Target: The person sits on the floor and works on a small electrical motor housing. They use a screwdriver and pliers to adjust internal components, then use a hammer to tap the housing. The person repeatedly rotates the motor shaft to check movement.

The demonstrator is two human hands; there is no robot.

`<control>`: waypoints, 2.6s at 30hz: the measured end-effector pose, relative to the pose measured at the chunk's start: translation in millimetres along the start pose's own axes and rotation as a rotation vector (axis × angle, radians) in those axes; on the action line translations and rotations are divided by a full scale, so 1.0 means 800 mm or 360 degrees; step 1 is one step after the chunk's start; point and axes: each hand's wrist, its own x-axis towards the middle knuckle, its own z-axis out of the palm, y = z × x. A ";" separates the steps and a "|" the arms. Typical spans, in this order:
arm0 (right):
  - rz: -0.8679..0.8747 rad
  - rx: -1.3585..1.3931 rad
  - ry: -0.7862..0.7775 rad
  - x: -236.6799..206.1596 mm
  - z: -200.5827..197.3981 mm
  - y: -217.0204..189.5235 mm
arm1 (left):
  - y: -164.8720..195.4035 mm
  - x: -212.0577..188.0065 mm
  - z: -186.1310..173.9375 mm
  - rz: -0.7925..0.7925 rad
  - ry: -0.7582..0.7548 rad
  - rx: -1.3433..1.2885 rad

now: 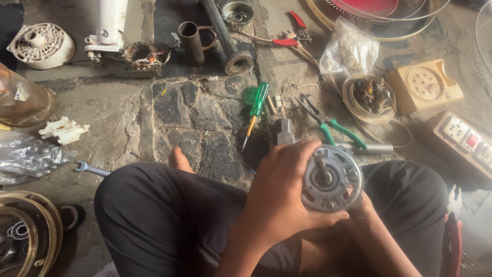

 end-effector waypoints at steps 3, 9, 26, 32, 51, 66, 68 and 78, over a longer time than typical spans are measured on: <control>0.0018 0.0048 0.0033 -0.002 0.002 0.004 | 0.000 0.001 -0.003 -0.0001 0.0013 0.0051; 0.0036 0.0083 0.0058 -0.002 0.002 0.010 | -0.005 0.000 -0.004 -0.0004 -0.0020 0.0059; 0.0093 0.0215 0.0213 -0.013 -0.012 0.024 | -0.017 0.001 0.006 -0.0314 -0.0073 -0.0087; 0.0111 0.0276 0.0282 -0.018 -0.002 0.026 | -0.028 0.001 0.010 -0.0287 -0.0043 -0.0185; -0.0871 -0.1640 0.0671 -0.045 0.077 -0.019 | -0.087 -0.027 0.079 -0.0573 -0.0112 -0.1152; -0.0957 -0.2311 0.0679 -0.045 0.106 -0.067 | -0.102 -0.027 0.102 -0.0936 -0.0229 -0.1526; -0.1159 -0.2502 0.0674 -0.048 0.128 -0.073 | -0.102 -0.030 0.107 -0.1089 -0.0226 -0.1694; -0.0554 -0.1518 0.0745 -0.045 0.136 -0.062 | -0.109 -0.052 0.121 -0.1302 -0.0009 -0.1909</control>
